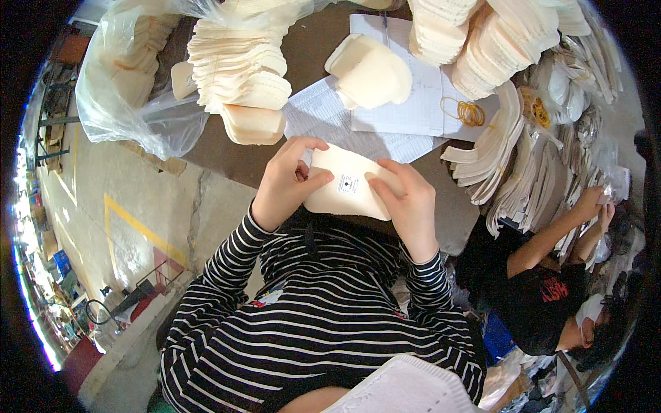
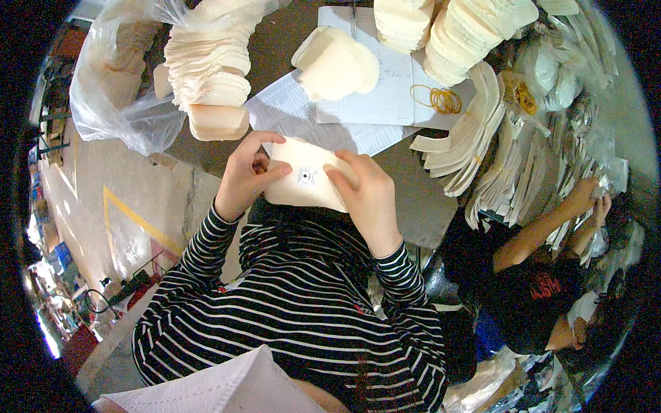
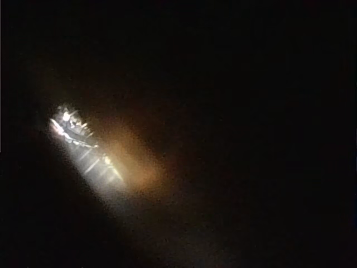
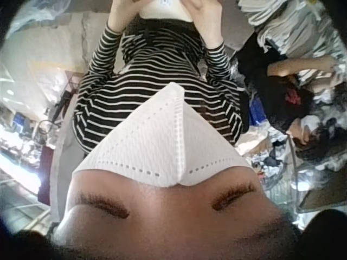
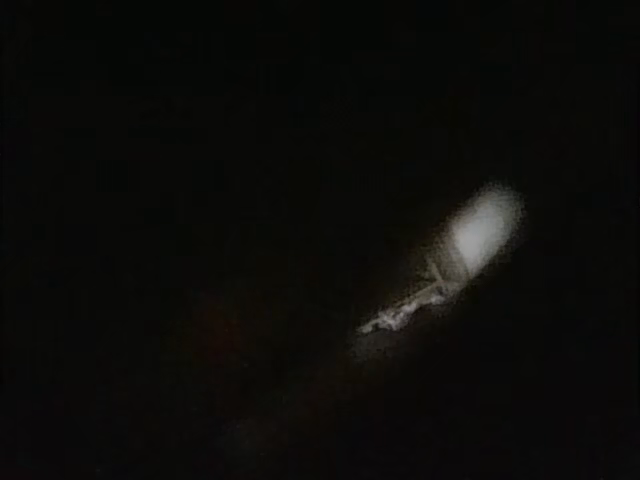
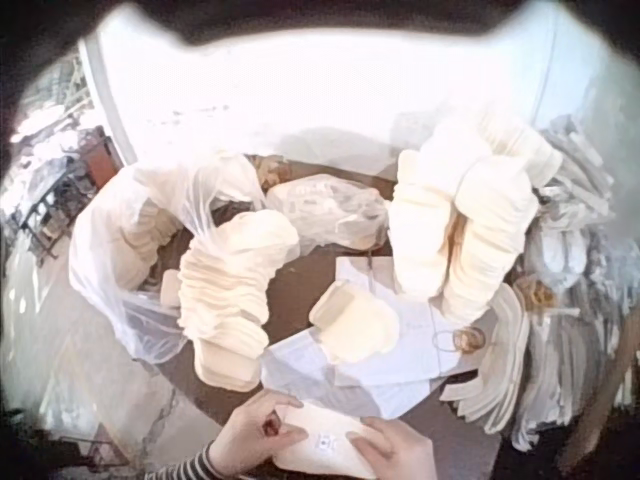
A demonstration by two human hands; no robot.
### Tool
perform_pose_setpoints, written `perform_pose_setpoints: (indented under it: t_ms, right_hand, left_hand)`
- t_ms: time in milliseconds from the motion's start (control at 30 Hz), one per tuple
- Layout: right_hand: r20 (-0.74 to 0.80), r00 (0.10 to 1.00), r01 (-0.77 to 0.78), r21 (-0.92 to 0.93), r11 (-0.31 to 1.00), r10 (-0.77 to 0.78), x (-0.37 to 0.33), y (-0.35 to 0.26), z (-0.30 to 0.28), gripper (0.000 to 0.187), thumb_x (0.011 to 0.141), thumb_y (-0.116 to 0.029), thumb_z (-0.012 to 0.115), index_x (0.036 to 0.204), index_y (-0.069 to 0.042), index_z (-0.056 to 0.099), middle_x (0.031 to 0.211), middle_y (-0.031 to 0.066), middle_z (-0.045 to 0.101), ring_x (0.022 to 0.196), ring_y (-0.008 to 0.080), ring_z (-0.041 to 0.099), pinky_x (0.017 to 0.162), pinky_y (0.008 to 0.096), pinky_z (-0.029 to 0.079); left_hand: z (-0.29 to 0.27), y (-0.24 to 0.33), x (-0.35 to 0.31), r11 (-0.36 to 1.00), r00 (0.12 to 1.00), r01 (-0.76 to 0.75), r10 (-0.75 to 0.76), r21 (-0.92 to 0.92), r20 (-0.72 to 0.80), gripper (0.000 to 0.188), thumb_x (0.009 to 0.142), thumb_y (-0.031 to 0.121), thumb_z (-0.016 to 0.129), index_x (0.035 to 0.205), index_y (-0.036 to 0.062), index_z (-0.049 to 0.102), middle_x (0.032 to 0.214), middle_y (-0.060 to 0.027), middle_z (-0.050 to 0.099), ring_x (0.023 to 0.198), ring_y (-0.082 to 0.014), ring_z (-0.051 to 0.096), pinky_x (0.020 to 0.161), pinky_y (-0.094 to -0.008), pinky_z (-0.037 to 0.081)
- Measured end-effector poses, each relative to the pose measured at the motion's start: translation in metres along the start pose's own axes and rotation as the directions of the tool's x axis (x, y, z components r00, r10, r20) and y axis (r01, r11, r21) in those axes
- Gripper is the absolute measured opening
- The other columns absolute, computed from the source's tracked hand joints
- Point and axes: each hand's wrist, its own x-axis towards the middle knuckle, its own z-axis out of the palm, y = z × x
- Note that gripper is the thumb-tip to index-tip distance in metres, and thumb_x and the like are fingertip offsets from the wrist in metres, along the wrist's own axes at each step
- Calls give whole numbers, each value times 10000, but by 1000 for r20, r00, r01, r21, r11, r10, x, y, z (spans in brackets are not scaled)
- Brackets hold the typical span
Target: The person repeatedly picks up stacks of white fabric pads, aligns them, and places them into a larger stack on the table. The person also handles rubber bands and a document on the table while organizing the pads.
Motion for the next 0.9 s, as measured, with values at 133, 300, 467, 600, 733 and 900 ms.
perform_pose_setpoints:
  t_ms: [133, 300, 467, 600, 733, 900]
  right_hand:
    - [79, 996, 43, -168, 985, -30, 0, 3, -5, 393, 837, -142, 766, 1192, -18, 651, 1127, 193, 636, 1035, 337, 633, 906, 386, 502]
    - [267, 960, -43, -168, 985, 87, 0, 18, -9, 575, 862, -273, 746, 1329, -4, 545, 1246, 218, 566, 1163, 385, 551, 994, 434, 450]
    - [323, 944, -13, -185, 983, 73, -4, 15, -14, 692, 816, -351, 776, 1340, 29, 533, 1264, 225, 551, 1197, 395, 518, 1012, 446, 428]
    - [396, 907, -38, -264, 964, 145, -5, 17, -14, 723, 764, -346, 810, 1321, 35, 549, 1212, 215, 560, 1164, 379, 516, 1009, 431, 425]
    - [434, 888, -34, -260, 965, 149, -3, 15, -16, 664, 753, -326, 815, 1258, 37, 582, 1168, 202, 563, 1146, 363, 506, 1005, 413, 423]
    - [363, 930, 38, -251, 967, 57, -12, 19, -11, 621, 742, -300, 827, 1213, 28, 592, 1164, 183, 573, 1117, 357, 523, 994, 418, 428]
  left_hand:
    - [2, -9, 0, 977, 998, -53, 59, 206, -24, 550, 803, 160, 804, 1262, 12, 539, 1088, -79, 608, 746, -111, 551, 656, -255, 462]
    - [-2, -31, 4, 977, 968, 171, -191, 128, 164, 725, 817, 295, 815, 1371, -22, 470, 1176, -151, 615, 997, -216, 626, 883, -334, 509]
    - [-9, -28, 7, 981, 936, 146, -179, 130, 303, 789, 787, 340, 842, 1370, -43, 473, 1194, -194, 624, 1105, -251, 609, 946, -357, 494]
    - [-11, -32, 12, 984, 908, 78, -138, 163, 395, 831, 747, 455, 833, 1311, -68, 519, 1167, -228, 617, 1005, -288, 622, 907, -385, 506]
    - [-4, -38, 6, 956, 932, 36, -138, 293, 335, 833, 719, 454, 829, 1304, -50, 518, 1181, -216, 576, 1108, -337, 535, 1009, -422, 426]
    - [4, -24, -6, 955, 961, 39, -116, 295, 250, 800, 688, 335, 854, 1316, -9, 498, 1249, -204, 532, 1204, -352, 475, 1067, -436, 364]
